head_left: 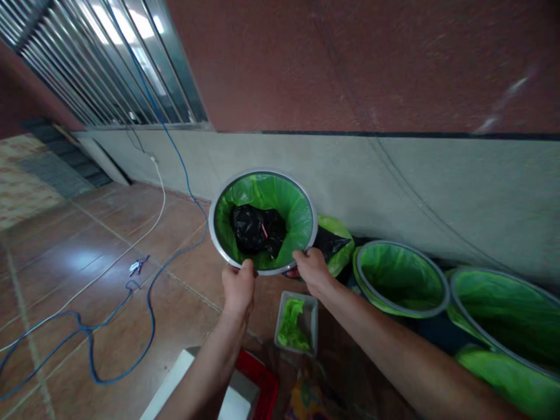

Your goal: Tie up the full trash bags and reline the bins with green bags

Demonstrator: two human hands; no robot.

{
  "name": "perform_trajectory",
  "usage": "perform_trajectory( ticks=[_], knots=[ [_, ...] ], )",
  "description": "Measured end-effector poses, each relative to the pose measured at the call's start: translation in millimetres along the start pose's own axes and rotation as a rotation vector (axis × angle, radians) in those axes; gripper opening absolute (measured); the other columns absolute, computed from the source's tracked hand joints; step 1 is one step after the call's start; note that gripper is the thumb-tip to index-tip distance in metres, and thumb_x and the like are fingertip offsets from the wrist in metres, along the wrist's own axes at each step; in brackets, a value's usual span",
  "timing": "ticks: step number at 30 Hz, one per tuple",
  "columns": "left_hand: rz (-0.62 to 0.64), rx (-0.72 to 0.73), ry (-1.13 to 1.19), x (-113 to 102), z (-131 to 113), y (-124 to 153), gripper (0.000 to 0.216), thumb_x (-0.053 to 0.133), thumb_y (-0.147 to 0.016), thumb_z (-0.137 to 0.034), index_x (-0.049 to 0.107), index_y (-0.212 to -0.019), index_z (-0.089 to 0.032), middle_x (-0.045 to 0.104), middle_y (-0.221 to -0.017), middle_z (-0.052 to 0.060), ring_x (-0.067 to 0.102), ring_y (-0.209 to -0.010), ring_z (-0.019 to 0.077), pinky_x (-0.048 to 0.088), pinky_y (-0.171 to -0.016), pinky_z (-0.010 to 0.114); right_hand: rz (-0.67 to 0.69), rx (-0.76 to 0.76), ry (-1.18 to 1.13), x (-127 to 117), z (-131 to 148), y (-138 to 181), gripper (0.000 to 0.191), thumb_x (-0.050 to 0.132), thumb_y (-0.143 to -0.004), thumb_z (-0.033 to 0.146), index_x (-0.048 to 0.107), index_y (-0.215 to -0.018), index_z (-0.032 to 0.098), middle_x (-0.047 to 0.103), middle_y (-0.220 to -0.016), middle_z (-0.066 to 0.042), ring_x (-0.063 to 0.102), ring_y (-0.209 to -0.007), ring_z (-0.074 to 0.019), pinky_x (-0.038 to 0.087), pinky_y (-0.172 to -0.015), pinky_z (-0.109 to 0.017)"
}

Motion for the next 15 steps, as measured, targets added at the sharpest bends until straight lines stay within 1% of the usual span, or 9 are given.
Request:
perform_trajectory(
  ticks=[2, 4, 6, 7, 9, 11, 13, 15],
  knots=[
    [0.062, 0.058, -0.040, -2, -6, 48, 0.016, 0.057, -0.069, -0.023, 0.048, -0.056, -0.019, 0.042, -0.050, -0.006, 0.040, -0.047, 0.0076, 0.036, -0.045, 0.019, -0.056, -0.026, 0.014, -42, 3, 46, 0.018, 0.053, -0.080, 0.026, 0.052, -0.062, 0.022, 0.058, -0.056, -0.003, 0.061, -0.053, -0.0175, 0.054, -0.048, -0.026],
    [0.116, 0.102, -0.096, -5, -8, 99, 0.019, 0.057, -0.070, -0.025, 0.045, -0.056, -0.021, 0.038, -0.049, -0.006, 0.037, -0.047, 0.0078, 0.033, -0.044, 0.020, -0.127, -0.047, 0.041, -86, -1, 94, 0.020, 0.053, -0.080, 0.031, 0.050, -0.062, 0.023, 0.056, -0.053, -0.002, 0.060, -0.051, -0.0177, 0.053, -0.047, -0.026],
    [0.199, 0.091, -0.146, -6, -3, 148, 0.018, 0.056, -0.071, -0.025, 0.045, -0.057, -0.022, 0.038, -0.049, -0.006, 0.037, -0.047, 0.0088, 0.033, -0.044, 0.020, -0.204, -0.065, 0.063, -127, -14, 141, 0.022, 0.054, -0.080, 0.038, 0.050, -0.064, 0.023, 0.058, -0.054, -0.003, 0.061, -0.052, -0.0188, 0.053, -0.048, -0.027],
    [0.251, 0.051, -0.169, -6, 3, 171, 0.016, 0.056, -0.072, -0.025, 0.046, -0.059, -0.023, 0.041, -0.049, -0.005, 0.039, -0.048, 0.0099, 0.035, -0.044, 0.021, -0.241, -0.044, 0.070, -145, -26, 163, 0.023, 0.054, -0.080, 0.041, 0.051, -0.065, 0.023, 0.060, -0.057, -0.004, 0.063, -0.054, -0.0198, 0.053, -0.049, -0.028],
    [0.335, -0.069, -0.208, -7, 22, 212, 0.011, 0.054, -0.073, -0.024, 0.050, -0.063, -0.023, 0.050, -0.053, -0.003, 0.048, -0.052, 0.0133, 0.042, -0.048, 0.022, -0.344, 0.024, 0.087, -177, -55, 200, 0.026, 0.052, -0.079, 0.044, 0.049, -0.063, 0.024, 0.061, -0.056, -0.005, 0.063, -0.051, -0.0205, 0.052, -0.047, -0.029],
    [0.418, -0.149, -0.221, -6, 47, 242, 0.004, 0.053, -0.073, -0.022, 0.057, -0.072, -0.022, 0.065, -0.066, 0.002, 0.061, -0.066, 0.0177, 0.050, -0.059, 0.024, -0.389, 0.130, 0.142, -200, -91, 225, 0.025, 0.050, -0.079, 0.044, 0.049, -0.063, 0.025, 0.061, -0.055, -0.006, 0.064, -0.051, -0.0218, 0.051, -0.046, -0.029],
    [0.472, -0.181, -0.239, -4, 75, 261, 0.009, 0.053, -0.073, -0.022, 0.061, -0.077, -0.021, 0.071, -0.078, 0.006, 0.068, -0.080, 0.0215, 0.054, -0.069, 0.026, -0.416, 0.184, 0.147, -214, -126, 239, 0.023, 0.046, -0.081, 0.041, 0.049, -0.065, 0.025, 0.062, -0.056, -0.006, 0.065, -0.051, -0.0218, 0.052, -0.047, -0.030],
    [0.513, -0.211, -0.303, -2, 102, 271, 0.011, 0.054, -0.071, -0.022, 0.063, -0.078, -0.019, 0.074, -0.085, 0.010, 0.070, -0.090, 0.0250, 0.055, -0.077, 0.029, -0.409, 0.210, 0.156, -222, -160, 241, 0.022, 0.043, -0.083, 0.039, 0.048, -0.066, 0.026, 0.064, -0.058, -0.007, 0.066, -0.054, -0.0218, 0.055, -0.051, -0.030]
  ],
)
Point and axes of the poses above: each hand's wrist, its own y-axis away from the middle knuckle, its own x-axis out of the palm, z = x × y, the point moved 3 cm from there along -y, towards the middle knuckle
